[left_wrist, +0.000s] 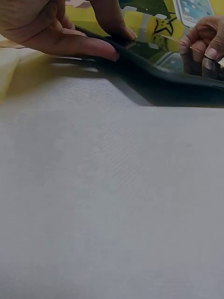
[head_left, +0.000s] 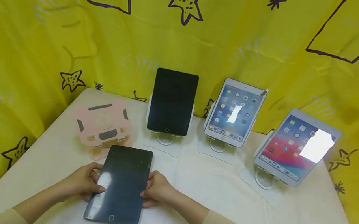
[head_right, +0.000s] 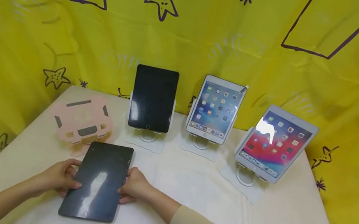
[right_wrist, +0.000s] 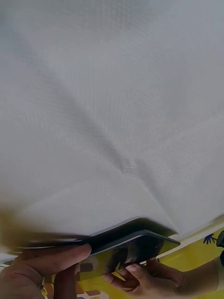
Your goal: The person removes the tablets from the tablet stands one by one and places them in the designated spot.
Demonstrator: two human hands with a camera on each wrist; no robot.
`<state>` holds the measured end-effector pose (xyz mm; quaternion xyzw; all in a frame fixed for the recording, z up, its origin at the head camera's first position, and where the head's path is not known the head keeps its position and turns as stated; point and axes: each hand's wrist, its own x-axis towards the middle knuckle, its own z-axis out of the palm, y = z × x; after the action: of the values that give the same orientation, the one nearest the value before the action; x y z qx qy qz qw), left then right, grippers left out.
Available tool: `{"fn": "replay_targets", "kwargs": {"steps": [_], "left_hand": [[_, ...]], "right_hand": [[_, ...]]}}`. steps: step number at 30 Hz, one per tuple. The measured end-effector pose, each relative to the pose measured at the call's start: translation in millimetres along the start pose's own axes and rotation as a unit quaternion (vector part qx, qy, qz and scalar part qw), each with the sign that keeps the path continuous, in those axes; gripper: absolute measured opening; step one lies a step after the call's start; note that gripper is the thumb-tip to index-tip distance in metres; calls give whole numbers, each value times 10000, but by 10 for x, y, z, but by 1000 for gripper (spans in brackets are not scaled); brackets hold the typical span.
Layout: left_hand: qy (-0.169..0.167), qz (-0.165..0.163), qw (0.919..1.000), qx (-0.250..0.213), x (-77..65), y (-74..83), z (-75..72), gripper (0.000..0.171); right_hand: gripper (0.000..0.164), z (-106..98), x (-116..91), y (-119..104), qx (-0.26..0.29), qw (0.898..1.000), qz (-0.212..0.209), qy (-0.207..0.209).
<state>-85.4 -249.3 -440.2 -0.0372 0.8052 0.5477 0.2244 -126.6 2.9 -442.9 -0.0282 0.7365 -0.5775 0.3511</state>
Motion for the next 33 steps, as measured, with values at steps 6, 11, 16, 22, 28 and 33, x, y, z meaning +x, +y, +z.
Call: {"fn": "replay_targets", "kwargs": {"steps": [6,11,16,22,28,33], "left_hand": [[281,-42,9994,202,15,-57,-104,79],[527,-174,9982,219,39,-80,-177,75],[599,-194,9980,36,48,-103,-216,73],[893,-249,9956,148,49,-111,-239,71],[969,-194,9948,261,35,-114,-269,67],[989,-30,9951,52,27,-143,-299,57]], "right_hand": [[53,135,57,-76,-273,9991,-110,302],[57,193,116,-125,-354,9985,-92,416],[56,205,167,-151,-340,9979,-241,503],[66,241,211,-162,-290,9966,-409,650],[71,268,215,-155,-367,9945,-535,820],[74,265,180,-164,-598,9940,-634,659]]}}
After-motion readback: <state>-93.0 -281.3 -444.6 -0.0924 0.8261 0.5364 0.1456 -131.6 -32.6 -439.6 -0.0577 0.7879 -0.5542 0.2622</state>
